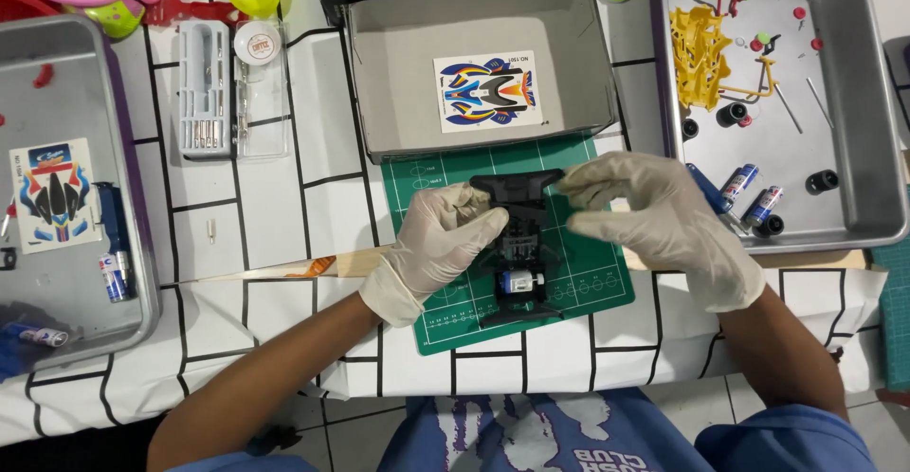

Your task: The person assembles a model car chassis on a green cutting mat. They insert a battery into the chassis, secure it with a screwdriver, and attach various plastic components including a yellow frame and black parts.

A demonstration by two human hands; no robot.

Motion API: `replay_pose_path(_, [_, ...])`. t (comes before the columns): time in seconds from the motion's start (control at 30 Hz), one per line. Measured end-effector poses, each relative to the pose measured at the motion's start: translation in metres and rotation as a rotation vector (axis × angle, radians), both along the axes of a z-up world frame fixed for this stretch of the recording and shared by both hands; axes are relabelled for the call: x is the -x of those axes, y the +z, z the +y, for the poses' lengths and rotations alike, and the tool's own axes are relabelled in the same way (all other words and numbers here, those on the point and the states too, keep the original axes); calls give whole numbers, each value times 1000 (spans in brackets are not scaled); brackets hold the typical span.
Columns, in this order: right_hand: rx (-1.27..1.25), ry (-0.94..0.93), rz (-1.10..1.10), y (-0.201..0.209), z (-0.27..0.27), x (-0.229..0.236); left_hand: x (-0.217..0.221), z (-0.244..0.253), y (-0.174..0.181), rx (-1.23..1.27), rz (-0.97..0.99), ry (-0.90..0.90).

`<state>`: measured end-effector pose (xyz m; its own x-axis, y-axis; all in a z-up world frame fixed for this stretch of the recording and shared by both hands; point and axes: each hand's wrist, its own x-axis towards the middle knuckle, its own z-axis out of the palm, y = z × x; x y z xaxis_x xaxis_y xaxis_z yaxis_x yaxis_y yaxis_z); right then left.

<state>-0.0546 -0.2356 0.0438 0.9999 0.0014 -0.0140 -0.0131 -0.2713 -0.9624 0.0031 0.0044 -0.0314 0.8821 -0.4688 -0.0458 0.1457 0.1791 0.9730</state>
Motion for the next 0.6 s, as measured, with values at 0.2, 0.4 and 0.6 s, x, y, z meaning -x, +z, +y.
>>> replay_pose_path(0.2, [-31,-60,314,-26,15,4,-2,1,12,8,4,-31])
replay_pose_path(0.4, [-137,-113,355,-32,17,2,-3,4,21,-63,-59,-42])
replay_pose_path(0.6, [-195,-121,441,-39,13,-4,-4,5,17,-89,-72,-70])
